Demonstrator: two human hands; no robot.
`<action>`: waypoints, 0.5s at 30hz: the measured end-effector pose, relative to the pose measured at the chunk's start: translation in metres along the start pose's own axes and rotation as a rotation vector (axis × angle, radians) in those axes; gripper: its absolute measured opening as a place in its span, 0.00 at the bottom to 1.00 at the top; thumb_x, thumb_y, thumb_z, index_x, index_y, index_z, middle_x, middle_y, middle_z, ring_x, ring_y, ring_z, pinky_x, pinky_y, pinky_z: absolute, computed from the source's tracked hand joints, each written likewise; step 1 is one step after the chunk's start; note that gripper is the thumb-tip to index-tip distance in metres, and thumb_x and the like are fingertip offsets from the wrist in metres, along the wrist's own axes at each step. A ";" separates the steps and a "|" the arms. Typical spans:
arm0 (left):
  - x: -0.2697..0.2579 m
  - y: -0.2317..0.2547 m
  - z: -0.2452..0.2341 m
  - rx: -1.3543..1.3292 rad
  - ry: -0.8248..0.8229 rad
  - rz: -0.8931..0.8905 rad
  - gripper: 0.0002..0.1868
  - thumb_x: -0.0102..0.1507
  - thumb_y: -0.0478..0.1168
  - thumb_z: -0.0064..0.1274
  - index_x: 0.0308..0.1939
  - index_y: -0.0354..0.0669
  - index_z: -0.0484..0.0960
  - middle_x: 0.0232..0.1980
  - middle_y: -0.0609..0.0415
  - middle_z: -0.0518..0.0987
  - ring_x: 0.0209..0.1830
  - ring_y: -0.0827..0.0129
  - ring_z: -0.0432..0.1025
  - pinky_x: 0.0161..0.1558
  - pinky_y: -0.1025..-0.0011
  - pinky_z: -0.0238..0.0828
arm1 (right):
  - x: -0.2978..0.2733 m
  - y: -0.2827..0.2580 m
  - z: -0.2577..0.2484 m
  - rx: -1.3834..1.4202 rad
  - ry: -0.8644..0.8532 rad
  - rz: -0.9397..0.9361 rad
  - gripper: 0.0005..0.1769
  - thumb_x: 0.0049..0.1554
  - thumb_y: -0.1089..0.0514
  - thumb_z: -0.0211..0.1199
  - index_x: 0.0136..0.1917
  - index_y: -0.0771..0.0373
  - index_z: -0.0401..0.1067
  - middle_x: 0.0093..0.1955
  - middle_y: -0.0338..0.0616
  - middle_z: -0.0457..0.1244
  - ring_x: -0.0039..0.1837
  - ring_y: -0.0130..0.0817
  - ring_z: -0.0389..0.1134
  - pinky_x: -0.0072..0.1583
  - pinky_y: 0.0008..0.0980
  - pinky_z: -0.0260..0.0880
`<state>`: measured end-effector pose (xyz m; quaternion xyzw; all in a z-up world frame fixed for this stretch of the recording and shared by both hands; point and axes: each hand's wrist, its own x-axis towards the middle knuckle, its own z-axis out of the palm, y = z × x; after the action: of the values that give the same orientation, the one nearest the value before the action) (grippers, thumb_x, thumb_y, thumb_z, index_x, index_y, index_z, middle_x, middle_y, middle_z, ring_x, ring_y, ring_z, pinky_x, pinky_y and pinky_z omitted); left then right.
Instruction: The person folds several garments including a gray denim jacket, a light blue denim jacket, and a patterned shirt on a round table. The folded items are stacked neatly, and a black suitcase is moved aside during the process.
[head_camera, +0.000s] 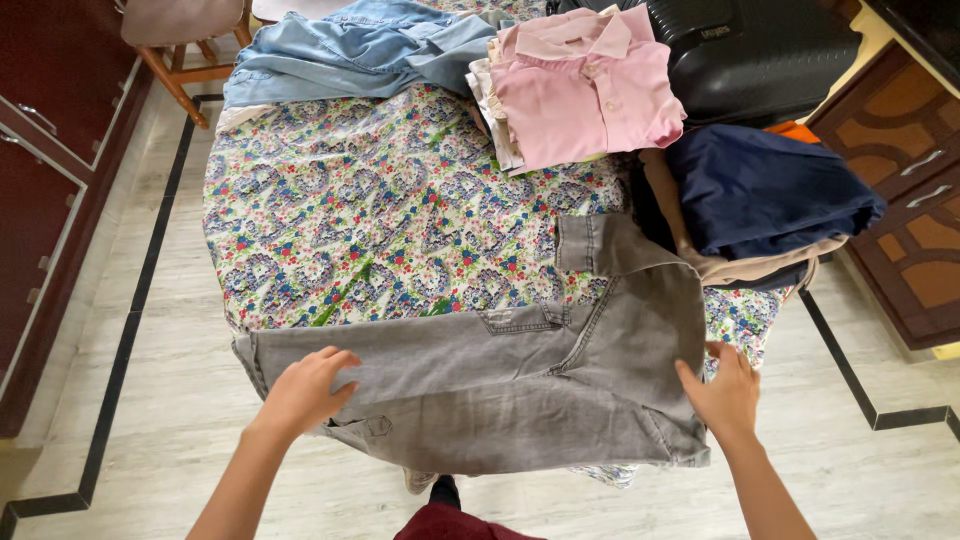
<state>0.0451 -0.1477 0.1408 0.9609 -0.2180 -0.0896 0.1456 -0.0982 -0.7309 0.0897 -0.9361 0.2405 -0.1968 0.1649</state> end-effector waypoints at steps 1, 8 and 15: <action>0.008 0.011 -0.001 -0.036 0.038 0.057 0.16 0.59 0.46 0.59 0.51 0.52 0.80 0.52 0.57 0.80 0.55 0.59 0.75 0.55 0.60 0.72 | 0.010 -0.012 0.001 -0.079 0.071 -0.155 0.31 0.50 0.47 0.70 0.63 0.61 0.71 0.62 0.48 0.65 0.67 0.47 0.64 0.70 0.48 0.59; 0.067 0.084 -0.001 -0.145 0.075 0.324 0.15 0.60 0.44 0.59 0.50 0.48 0.81 0.50 0.54 0.80 0.56 0.57 0.72 0.58 0.57 0.65 | 0.084 -0.088 0.034 -0.720 -0.153 -0.658 0.07 0.55 0.52 0.60 0.48 0.45 0.74 0.80 0.42 0.52 0.83 0.48 0.47 0.78 0.49 0.48; 0.099 0.106 -0.004 -0.165 0.054 0.416 0.12 0.61 0.43 0.59 0.48 0.49 0.80 0.49 0.55 0.77 0.56 0.58 0.71 0.58 0.56 0.64 | 0.120 -0.061 0.080 -0.747 0.038 -0.744 0.26 0.53 0.57 0.56 0.65 0.58 0.76 0.76 0.39 0.56 0.82 0.43 0.50 0.79 0.46 0.48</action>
<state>0.0925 -0.2823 0.1681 0.8822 -0.3993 -0.0494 0.2446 0.0579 -0.7248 0.0798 -0.9494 -0.0511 -0.1599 -0.2655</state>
